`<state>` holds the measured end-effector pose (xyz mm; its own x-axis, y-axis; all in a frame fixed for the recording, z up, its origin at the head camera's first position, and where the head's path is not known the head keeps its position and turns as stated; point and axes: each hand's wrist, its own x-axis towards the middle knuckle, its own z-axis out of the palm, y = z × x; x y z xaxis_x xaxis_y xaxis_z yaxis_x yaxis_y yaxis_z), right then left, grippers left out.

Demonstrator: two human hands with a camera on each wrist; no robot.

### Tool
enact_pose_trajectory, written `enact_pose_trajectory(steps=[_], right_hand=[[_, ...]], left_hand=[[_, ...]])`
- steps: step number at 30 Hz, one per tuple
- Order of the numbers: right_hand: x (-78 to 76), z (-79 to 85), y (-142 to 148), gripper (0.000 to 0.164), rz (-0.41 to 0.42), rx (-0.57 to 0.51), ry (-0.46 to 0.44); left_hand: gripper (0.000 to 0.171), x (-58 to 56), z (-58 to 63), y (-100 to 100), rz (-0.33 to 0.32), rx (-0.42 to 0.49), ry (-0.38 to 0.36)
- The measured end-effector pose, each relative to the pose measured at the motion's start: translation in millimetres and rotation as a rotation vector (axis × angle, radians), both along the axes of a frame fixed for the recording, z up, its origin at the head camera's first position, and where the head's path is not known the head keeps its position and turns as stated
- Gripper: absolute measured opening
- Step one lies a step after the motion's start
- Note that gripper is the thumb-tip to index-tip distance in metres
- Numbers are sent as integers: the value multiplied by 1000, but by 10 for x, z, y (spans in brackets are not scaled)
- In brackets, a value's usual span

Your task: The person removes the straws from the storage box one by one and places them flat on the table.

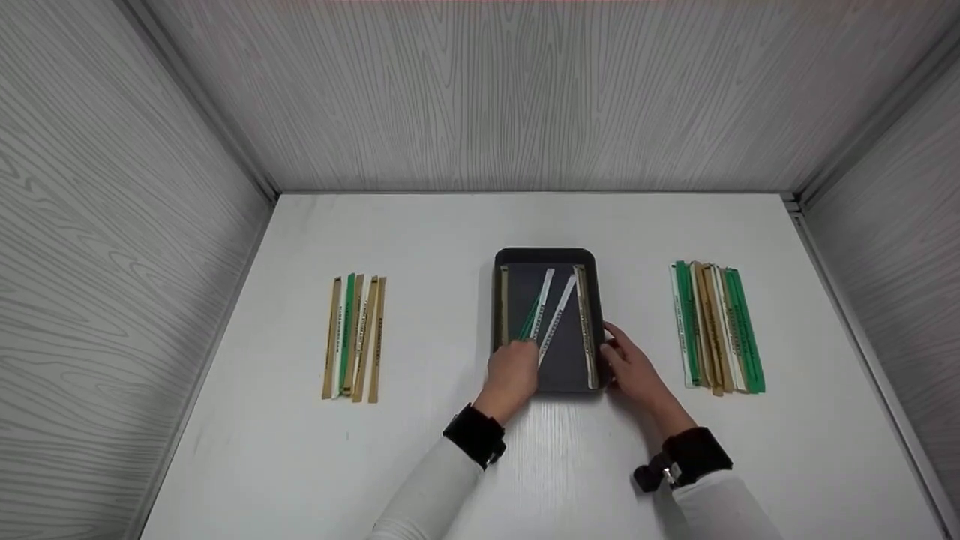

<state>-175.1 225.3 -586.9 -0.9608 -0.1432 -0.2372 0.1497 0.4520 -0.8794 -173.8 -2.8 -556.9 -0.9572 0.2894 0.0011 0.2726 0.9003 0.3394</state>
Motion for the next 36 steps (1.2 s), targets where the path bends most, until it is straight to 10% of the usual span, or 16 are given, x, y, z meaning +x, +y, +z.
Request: enact_pose_trajectory(steps=[22, 36], right_hand=[[11, 18, -4, 51, 3, 9, 15], [6, 19, 4, 52, -8, 18, 3]], left_hand=[[10, -32, 253, -132, 92, 122, -126], [21, -140, 385, -945, 313, 250, -142]])
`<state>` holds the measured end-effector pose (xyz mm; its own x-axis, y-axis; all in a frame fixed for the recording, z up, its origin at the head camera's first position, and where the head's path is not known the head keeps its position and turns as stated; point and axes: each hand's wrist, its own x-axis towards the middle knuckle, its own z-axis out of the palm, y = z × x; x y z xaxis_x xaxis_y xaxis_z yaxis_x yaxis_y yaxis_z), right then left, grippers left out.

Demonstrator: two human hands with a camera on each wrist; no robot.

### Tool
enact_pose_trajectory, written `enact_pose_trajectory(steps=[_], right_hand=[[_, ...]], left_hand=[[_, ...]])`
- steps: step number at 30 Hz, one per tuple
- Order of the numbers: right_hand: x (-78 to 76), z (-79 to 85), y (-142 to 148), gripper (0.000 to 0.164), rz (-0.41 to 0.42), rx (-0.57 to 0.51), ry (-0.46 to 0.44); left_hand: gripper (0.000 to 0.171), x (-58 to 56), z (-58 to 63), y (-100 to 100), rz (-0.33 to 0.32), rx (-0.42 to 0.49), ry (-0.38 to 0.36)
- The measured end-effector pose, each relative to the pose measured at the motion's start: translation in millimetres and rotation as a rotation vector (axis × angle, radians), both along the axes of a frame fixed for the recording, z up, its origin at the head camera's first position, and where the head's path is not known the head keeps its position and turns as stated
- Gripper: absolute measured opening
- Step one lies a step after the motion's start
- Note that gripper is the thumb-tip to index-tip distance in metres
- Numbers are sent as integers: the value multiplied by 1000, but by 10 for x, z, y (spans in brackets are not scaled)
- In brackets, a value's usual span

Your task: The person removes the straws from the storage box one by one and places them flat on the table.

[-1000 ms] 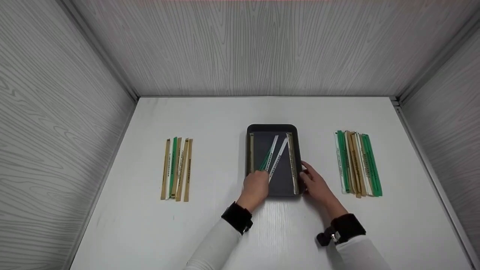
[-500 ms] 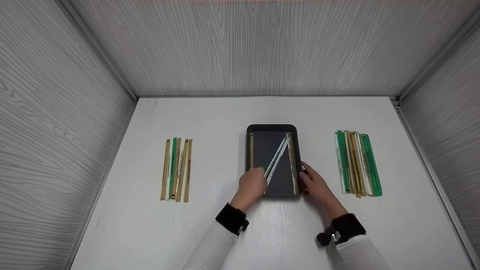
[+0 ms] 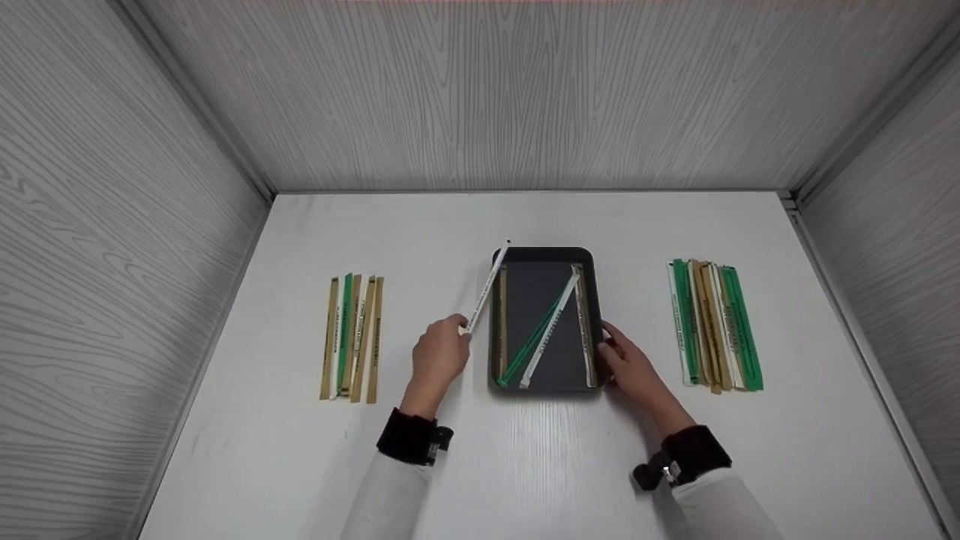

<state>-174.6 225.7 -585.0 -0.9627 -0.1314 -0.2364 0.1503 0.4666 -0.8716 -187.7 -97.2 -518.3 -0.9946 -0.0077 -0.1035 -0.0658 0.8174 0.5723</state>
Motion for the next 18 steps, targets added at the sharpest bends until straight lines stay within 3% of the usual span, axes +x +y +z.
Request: enact_pose_trajectory(steps=[6, 18], right_hand=[[19, 7, -12, 52, -15, -42, -8], [15, 0, -2, 51, 3, -30, 0]], left_hand=[[24, -5, -69, -477, 96, 49, -8], [32, 64, -169, -1249, 336, 77, -108]])
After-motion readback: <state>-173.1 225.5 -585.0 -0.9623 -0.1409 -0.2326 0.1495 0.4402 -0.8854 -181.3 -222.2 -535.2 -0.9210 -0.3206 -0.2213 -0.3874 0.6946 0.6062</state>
